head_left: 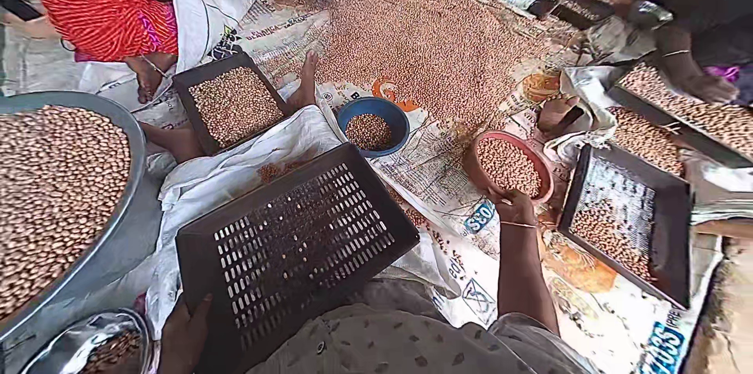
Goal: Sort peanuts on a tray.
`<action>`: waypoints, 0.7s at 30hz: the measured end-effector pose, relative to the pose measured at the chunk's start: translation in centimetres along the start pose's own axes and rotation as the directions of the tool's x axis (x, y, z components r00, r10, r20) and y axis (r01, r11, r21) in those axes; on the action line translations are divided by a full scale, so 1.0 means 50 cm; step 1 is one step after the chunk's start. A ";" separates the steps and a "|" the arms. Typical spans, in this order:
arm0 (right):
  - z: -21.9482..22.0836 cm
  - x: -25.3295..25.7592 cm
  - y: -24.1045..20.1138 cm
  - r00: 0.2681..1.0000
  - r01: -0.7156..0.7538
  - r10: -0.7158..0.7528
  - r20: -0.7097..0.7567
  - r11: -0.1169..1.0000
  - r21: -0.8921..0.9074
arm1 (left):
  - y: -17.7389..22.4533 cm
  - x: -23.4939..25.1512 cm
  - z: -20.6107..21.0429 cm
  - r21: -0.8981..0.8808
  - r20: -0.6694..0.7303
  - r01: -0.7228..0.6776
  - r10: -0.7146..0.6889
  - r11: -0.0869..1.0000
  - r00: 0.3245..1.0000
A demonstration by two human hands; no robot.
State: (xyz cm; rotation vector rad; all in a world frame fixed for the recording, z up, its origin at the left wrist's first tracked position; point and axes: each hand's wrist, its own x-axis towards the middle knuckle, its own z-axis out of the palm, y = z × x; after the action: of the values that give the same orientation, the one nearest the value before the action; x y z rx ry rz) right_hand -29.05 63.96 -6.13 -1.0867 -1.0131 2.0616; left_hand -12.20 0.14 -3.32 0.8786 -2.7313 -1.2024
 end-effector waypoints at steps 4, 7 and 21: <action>0.003 -0.167 -0.008 0.994 -0.087 0.085 0.064 0.996 0.033 | 0.003 -0.006 0.012 -0.069 -0.012 0.029 -0.030 0.997 0.999; 0.042 -0.279 -0.022 0.974 -0.118 0.115 0.194 0.993 0.002 | -0.001 -0.011 0.014 -0.106 -0.008 0.036 -0.037 0.994 0.999; 0.217 -0.461 0.181 0.172 0.843 -0.594 0.786 0.501 0.194 | -0.003 -0.044 0.010 -0.115 -0.028 -0.043 0.040 0.992 0.999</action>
State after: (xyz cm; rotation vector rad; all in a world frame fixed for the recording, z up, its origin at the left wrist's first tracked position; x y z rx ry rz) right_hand -28.36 37.60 -0.14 0.4260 -1.8502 1.4420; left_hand -10.42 1.49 -3.34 0.8147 -2.6158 -1.3175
